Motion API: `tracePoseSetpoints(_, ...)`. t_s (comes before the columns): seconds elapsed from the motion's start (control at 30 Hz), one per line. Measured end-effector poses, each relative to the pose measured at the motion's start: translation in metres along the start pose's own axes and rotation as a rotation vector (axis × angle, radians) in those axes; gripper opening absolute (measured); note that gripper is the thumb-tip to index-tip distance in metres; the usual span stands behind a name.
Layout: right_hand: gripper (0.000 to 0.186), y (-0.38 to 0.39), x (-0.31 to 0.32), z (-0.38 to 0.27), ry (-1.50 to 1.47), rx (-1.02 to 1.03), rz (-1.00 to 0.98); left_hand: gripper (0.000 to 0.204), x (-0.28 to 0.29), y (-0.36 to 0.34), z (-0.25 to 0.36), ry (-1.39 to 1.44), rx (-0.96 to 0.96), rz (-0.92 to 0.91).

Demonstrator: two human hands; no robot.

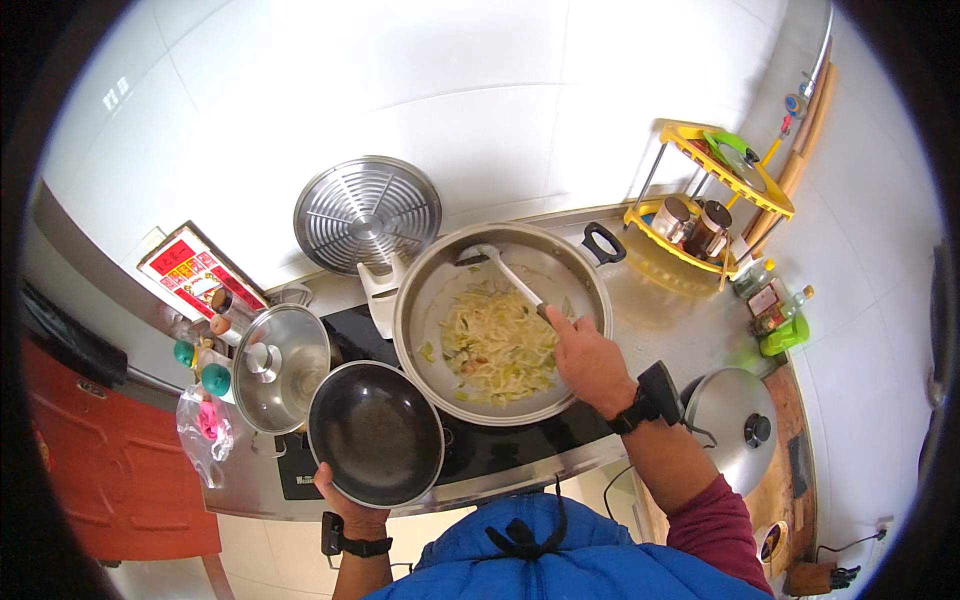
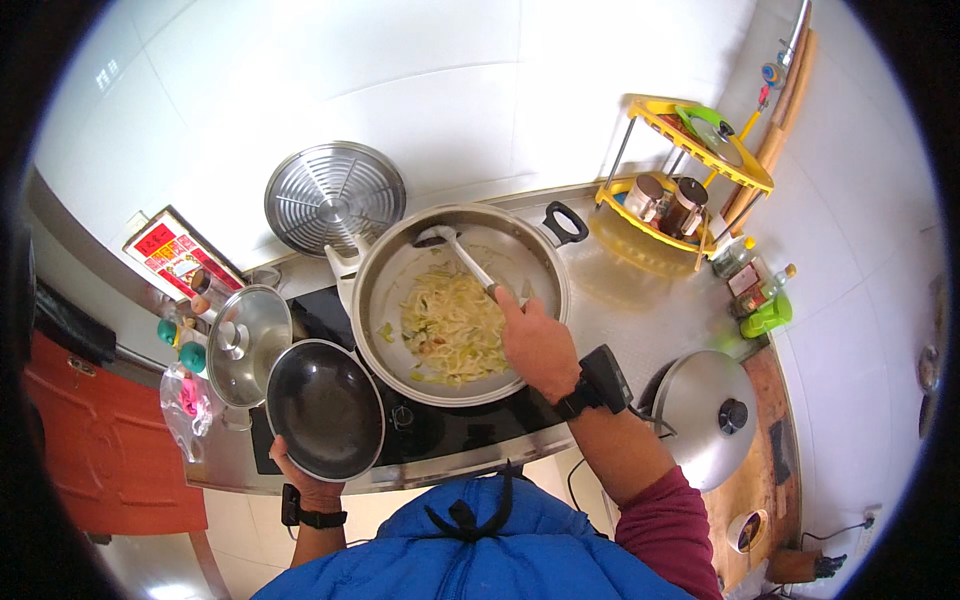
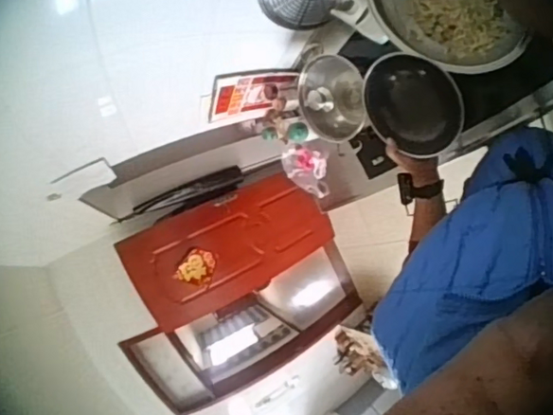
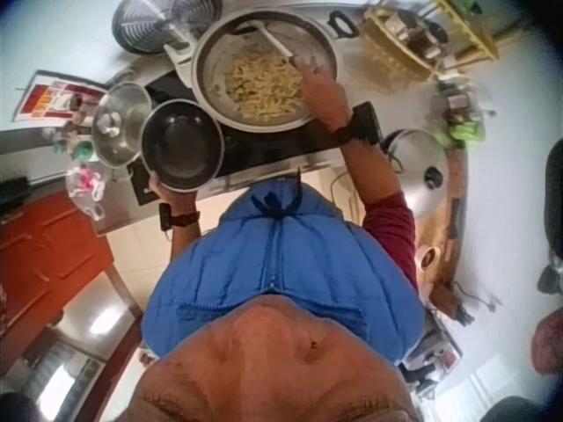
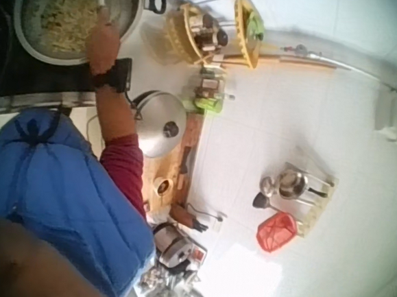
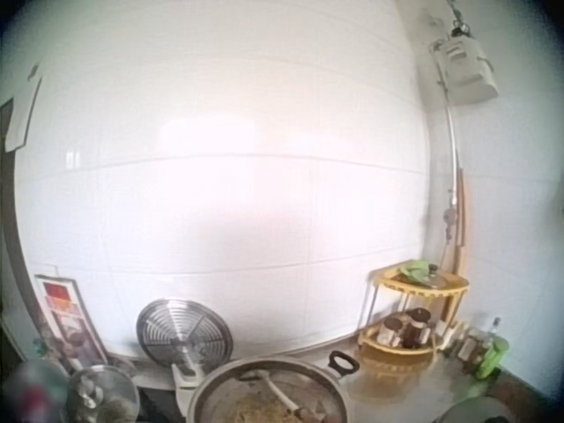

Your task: The person walks into the kitchen, picks up a bowl and chopsticks, then scoops cooked noodles from a pot into the bowl using a ladle. The person places the filled bowl on the counter and sets the ladle down.

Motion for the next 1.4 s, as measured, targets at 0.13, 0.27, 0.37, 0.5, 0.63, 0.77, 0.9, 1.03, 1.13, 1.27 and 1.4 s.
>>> tracePoseSetpoints(0.13,0.049,0.034,0.018,-0.004,0.047,0.012,-0.216,0.076,0.003,0.000,0.002,-0.022,-0.005,0.004)
tracePoseSetpoints(0.27,0.048,0.050,0.038,0.005,0.044,0.058,-0.164,0.076,0.008,0.000,0.002,-0.008,-0.011,0.017)
tracePoseSetpoints(0.37,0.048,0.024,0.025,0.005,-0.006,0.074,-0.016,0.076,0.007,-0.003,0.002,-0.031,0.006,-0.002)
tracePoseSetpoints(0.5,0.048,0.005,0.002,-0.007,-0.055,0.065,0.013,0.076,0.003,-0.003,0.001,-0.027,0.006,-0.019)
tracePoseSetpoints(0.63,0.048,0.038,0.016,-0.011,-0.039,0.101,-0.171,0.078,0.007,-0.002,0.002,-0.027,0.014,0.031)
tracePoseSetpoints(0.77,0.048,0.050,0.037,0.000,-0.030,0.146,-0.198,0.078,0.013,-0.002,0.003,-0.037,0.011,0.046)
tracePoseSetpoints(0.9,0.049,0.017,0.017,-0.007,-0.098,0.127,-0.034,0.078,0.011,-0.004,0.002,-0.064,0.012,0.019)
tracePoseSetpoints(1.03,0.050,0.014,0.002,-0.022,-0.153,0.128,-0.073,0.078,0.009,-0.003,0.002,-0.067,0.020,0.052)
tracePoseSetpoints(1.13,0.050,0.038,0.023,-0.014,-0.079,0.155,-0.220,0.078,0.008,-0.003,0.002,-0.067,0.018,0.039)
tracePoseSetpoints(1.27,0.052,0.049,0.048,0.003,-0.064,0.217,-0.253,0.078,0.006,-0.004,0.003,-0.078,0.006,0.039)
tracePoseSetpoints(1.4,0.050,0.026,0.022,-0.008,-0.167,0.165,-0.130,0.080,-0.002,-0.003,0.002,-0.131,0.032,0.018)
Point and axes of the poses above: each hand's wrist, its own y-axis away from the middle knuckle, its own x-axis out of the back of the hand, z = x × y, the point moved 3 cm from there along -y, towards the middle knuckle, and after that the axes turned 8 degrees about y, right-handed, at the moved point
